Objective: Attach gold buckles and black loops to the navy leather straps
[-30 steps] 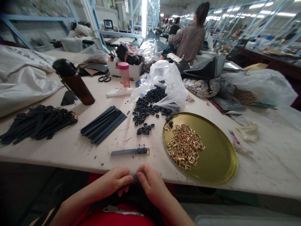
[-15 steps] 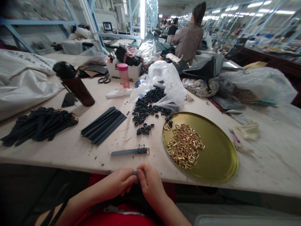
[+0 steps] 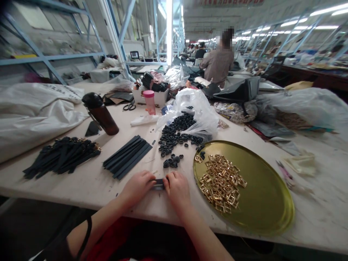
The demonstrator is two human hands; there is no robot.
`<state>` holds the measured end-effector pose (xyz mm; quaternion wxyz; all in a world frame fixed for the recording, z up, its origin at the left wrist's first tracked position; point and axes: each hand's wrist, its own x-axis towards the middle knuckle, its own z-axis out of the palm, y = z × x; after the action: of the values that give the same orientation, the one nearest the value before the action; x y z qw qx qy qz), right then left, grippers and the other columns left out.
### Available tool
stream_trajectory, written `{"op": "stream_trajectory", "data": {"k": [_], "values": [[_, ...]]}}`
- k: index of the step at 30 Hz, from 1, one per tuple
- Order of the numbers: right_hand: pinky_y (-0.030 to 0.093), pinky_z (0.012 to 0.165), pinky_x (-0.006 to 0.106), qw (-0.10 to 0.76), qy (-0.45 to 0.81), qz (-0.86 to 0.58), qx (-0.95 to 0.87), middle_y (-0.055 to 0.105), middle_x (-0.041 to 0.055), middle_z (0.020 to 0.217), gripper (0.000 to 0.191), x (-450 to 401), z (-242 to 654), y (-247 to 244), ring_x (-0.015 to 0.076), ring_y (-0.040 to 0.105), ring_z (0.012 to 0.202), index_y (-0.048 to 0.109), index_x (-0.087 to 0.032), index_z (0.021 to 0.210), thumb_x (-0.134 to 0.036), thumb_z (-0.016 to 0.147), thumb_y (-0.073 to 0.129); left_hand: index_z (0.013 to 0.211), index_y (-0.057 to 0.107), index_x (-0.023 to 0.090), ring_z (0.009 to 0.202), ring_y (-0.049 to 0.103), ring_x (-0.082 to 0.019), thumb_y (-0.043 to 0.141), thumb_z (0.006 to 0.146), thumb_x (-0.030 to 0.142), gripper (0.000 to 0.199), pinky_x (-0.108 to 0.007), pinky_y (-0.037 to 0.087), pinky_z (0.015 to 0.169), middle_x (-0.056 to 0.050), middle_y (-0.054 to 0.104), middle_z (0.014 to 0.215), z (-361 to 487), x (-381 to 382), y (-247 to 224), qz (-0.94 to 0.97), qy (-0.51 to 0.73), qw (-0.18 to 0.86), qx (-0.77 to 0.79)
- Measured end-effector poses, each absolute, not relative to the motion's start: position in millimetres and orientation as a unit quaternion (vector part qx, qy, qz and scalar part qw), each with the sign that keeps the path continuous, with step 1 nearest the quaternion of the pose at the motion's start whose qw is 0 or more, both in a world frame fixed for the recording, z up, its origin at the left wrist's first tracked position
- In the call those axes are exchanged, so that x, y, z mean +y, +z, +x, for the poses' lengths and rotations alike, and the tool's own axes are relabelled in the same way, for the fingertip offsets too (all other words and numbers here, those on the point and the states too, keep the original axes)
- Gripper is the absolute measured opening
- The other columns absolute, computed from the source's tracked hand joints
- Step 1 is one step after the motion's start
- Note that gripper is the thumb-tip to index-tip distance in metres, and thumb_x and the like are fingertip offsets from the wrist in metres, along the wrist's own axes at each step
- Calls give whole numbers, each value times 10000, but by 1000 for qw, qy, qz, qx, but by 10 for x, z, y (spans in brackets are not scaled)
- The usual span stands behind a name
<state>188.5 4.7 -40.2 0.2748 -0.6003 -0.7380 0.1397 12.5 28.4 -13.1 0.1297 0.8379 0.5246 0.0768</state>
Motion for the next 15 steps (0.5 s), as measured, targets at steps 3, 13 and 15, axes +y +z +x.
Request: {"op": "stream_trajectory", "data": {"k": [3,13,15], "values": [[362,728,321,276,135,-589,-748,611,74,850,178,123,1885,-534,218,536,810,586,-191,840,-294,860,443,920,608,181,886,539,-191,400,876,252,224,-287,374,804,-69,602,926,-41,449,-138,825,68,74,556],[393,750,320,331,142,-575,-734,626,66,859,197,65,1925,-617,208,551,815,598,-189,889,-301,859,439,838,579,125,845,545,-232,440,813,161,146,-321,407,729,-115,572,884,-270,782,-241,779,11,-6,627],[398,750,316,335,143,-578,-730,627,62,856,190,69,1931,-629,206,554,819,599,-191,884,-299,856,445,839,580,137,847,554,-218,470,794,167,123,-303,411,743,-95,585,860,-290,761,-256,782,4,3,623]]}}
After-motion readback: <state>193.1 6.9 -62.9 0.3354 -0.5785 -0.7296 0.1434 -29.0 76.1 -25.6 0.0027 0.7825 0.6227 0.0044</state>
